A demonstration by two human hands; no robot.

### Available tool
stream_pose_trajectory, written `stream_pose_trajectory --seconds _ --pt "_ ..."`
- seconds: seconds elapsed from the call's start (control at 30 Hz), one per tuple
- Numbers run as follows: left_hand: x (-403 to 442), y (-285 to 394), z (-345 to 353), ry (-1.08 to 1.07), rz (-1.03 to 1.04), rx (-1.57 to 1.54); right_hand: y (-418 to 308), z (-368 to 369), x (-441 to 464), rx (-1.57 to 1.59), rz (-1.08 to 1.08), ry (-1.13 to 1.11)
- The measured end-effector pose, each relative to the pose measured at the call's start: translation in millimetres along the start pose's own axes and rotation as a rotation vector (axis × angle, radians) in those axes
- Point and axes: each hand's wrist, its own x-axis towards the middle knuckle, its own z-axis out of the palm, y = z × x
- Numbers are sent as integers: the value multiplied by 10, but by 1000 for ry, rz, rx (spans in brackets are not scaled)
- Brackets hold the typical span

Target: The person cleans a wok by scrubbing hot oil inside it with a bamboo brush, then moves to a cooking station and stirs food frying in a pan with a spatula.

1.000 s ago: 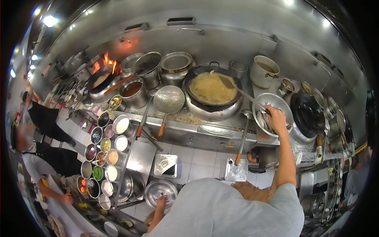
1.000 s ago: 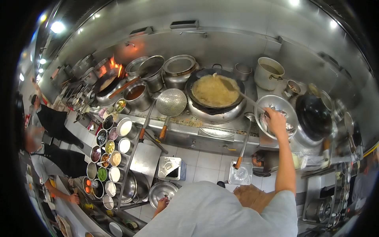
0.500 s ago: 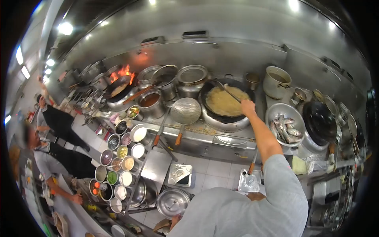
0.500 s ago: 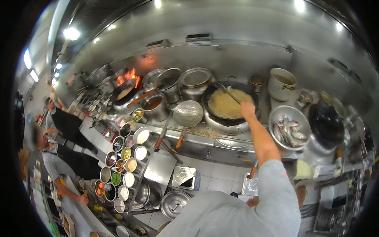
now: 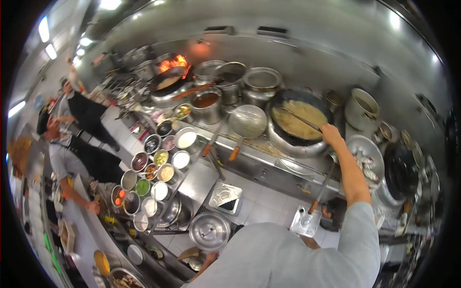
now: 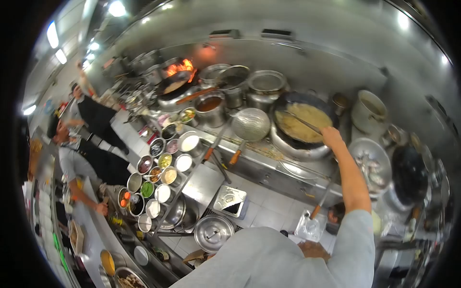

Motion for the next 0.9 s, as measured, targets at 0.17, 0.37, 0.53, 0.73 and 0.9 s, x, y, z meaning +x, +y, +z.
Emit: stream_pose_trajectory --seconds 0.17,0.37,0.53,0.73,0.9 --pt "247 486 -229 -36 78 -145 179 -489 -360 1 13 -36" --pt "25 1294 -249 -16 80 -289 50 -596 -1113 352 376 -12" --pt "105 1378 -246 -80 -20 -294 -150 -506 -1273 353 673 95" --pt "138 1198 -284 -113 20 -366 -86 -396 -1290 276 794 83" --pt "75 1070 -348 -281 61 -558 11 -158 -1117 232 813 23"
